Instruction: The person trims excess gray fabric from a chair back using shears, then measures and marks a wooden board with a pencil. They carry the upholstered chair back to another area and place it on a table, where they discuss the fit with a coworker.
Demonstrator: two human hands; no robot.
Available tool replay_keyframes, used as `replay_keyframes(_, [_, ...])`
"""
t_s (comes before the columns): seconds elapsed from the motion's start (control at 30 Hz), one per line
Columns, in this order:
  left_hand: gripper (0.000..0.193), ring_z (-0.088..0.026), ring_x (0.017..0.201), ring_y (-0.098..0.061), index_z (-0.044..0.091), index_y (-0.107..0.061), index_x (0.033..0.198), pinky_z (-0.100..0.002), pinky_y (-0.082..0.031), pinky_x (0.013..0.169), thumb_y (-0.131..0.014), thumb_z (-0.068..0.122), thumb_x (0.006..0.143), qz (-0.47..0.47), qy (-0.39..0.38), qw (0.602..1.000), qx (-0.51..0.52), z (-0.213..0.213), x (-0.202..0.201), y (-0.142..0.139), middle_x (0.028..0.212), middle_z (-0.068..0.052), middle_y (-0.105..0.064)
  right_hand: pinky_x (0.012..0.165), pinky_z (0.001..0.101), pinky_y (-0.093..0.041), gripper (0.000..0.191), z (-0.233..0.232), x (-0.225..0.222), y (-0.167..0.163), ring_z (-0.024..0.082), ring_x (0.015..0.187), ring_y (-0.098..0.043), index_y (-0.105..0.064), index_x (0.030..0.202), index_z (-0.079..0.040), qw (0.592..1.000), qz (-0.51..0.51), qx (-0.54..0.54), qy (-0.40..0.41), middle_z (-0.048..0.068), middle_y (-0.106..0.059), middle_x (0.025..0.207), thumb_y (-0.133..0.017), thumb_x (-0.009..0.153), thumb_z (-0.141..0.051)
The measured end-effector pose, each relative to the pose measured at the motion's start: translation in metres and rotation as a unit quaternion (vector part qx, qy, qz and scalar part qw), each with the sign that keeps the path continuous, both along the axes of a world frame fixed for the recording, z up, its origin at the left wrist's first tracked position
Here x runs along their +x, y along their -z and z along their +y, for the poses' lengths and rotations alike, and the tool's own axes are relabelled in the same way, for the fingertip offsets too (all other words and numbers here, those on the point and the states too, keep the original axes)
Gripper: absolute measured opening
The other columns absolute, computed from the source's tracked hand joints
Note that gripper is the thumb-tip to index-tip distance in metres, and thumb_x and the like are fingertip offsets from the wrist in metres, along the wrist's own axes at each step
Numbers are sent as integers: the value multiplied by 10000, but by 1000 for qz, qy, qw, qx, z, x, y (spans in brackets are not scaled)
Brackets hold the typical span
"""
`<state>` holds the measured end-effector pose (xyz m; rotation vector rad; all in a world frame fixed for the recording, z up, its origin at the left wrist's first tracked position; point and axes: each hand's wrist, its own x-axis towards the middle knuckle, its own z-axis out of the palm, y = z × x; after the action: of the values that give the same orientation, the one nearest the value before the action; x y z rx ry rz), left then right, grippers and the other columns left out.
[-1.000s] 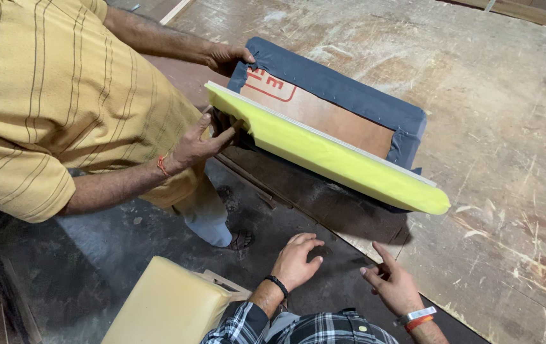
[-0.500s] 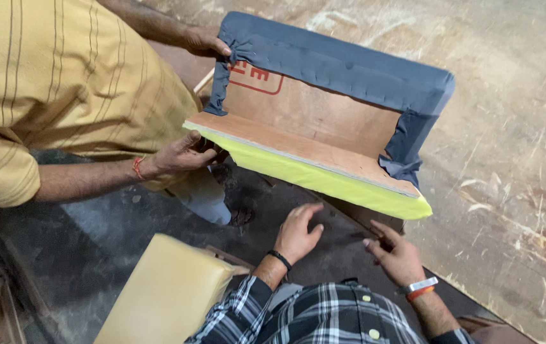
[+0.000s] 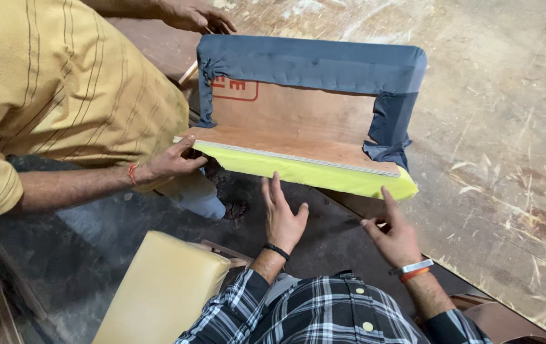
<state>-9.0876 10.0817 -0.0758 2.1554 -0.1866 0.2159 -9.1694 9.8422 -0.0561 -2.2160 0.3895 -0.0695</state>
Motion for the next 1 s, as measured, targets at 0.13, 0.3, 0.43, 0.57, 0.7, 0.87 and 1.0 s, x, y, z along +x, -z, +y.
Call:
replay_keyframes(0.13, [1029,-524,1492,-132,135,-177,1589,-580,-255,1183,-798,209,772,-41,20,984,173,-4,-6,-12,1608,-365,-71,713,332,-595,959,5,-2,-3,184,708,-741,-223,1629,-272,993,113,35,-2,71,-771,839,-761,837,-217])
replay_keyframes(0.3, [926,-462,1549,-99,111,-253,1591,-583,-148,1234,-742,235,815,-49,78,972,215,-13,-3,-21,1668,-261,-107,660,315,-586,965,6,-9,-6,160,650,-722,-227,1625,-264,991,120,66,-1,66,-760,793,-761,823,-208])
replay_keyframes(0.43, [891,-404,1571,-118,83,-273,1590,-569,-124,1257,-720,242,836,-59,104,965,232,-24,5,-27,1680,-213,-144,631,320,-576,958,6,-12,-3,150,626,-696,-250,1619,-243,988,131,80,-5,61,-746,771,-773,818,-208])
replay_keyframes(0.57, [885,-388,1547,-107,95,-283,1550,-569,-114,1229,-733,260,806,4,144,955,259,-27,6,-33,1667,-209,-159,632,316,-570,913,2,-14,0,156,626,-688,-294,1609,-230,985,156,79,-14,59,-739,759,-769,830,-213])
replay_keyframes(0.7, [831,-373,1530,-184,128,-357,1533,-541,-184,1228,-726,245,797,-7,129,950,284,-22,4,-32,1635,-188,-253,654,311,-569,780,0,-17,2,146,657,-687,-434,1542,-185,986,144,81,-12,63,-743,777,-775,842,-234])
replay_keyframes(0.87, [766,-380,1506,-256,112,-423,1489,-522,-253,1218,-726,240,797,-44,124,957,257,-15,4,-26,1602,-192,-314,678,300,-579,648,0,-14,4,132,672,-702,-557,1461,-168,985,160,60,-20,51,-760,818,-771,856,-257])
replay_keyframes(1.0, [821,-379,1509,-252,104,-392,1517,-521,-252,1211,-727,233,779,-49,123,958,256,-13,4,-22,1609,-192,-307,666,297,-593,598,2,-11,6,122,676,-706,-589,1435,-175,983,169,73,-13,48,-759,834,-757,867,-259])
